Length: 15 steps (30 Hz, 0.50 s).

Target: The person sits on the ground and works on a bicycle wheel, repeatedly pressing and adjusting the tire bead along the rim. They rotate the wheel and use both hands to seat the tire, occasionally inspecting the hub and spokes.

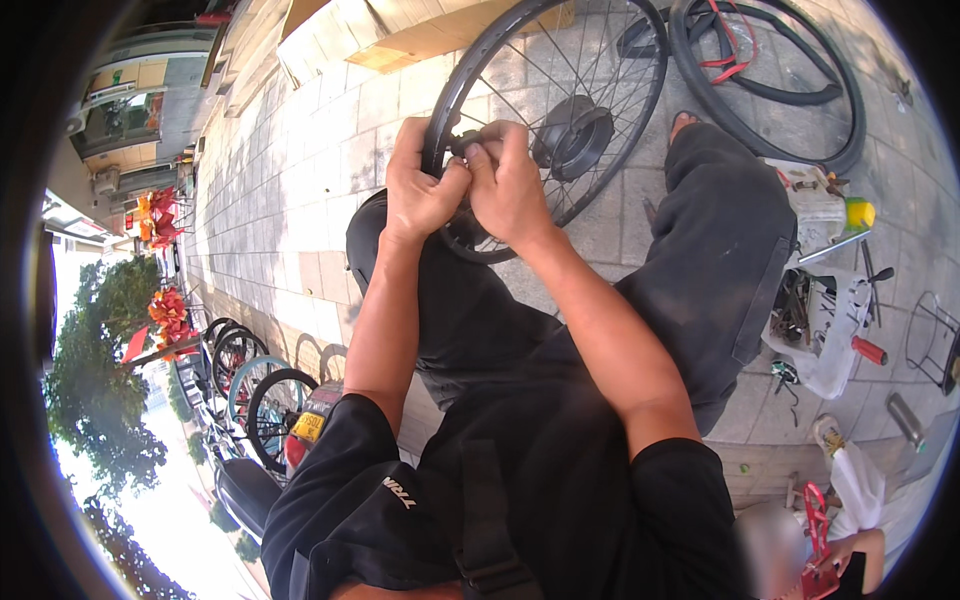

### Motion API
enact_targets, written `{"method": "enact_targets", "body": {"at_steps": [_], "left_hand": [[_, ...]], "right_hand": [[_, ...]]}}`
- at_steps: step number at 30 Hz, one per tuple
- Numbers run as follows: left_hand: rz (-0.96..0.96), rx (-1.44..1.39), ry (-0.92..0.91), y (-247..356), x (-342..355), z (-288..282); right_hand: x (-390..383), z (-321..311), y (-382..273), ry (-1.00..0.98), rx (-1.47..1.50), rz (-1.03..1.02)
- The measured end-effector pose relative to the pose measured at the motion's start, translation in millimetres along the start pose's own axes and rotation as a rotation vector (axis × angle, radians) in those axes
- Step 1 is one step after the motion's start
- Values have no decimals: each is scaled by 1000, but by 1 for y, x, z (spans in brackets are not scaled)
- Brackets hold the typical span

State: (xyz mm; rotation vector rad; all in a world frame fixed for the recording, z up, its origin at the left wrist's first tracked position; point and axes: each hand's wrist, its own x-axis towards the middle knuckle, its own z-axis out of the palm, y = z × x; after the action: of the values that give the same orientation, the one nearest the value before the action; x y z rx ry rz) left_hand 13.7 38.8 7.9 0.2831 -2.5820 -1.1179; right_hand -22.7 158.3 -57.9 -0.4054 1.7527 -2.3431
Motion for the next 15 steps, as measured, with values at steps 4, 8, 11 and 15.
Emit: {"method": "enact_targets", "body": {"at_steps": [4,8,11,15], "left_hand": [[-30,-11,-10,3,-2,2],[-12,17,-25,6,-1,2],[46,81,-20,13,-1,2],[67,72,-14,12,-3,4]], "right_hand": [[-5,3,6,21,167,62],[-10,4,15,55,177,21],[-15,3,12,101,82,3],[-9,-7,5,45,329,100]]}}
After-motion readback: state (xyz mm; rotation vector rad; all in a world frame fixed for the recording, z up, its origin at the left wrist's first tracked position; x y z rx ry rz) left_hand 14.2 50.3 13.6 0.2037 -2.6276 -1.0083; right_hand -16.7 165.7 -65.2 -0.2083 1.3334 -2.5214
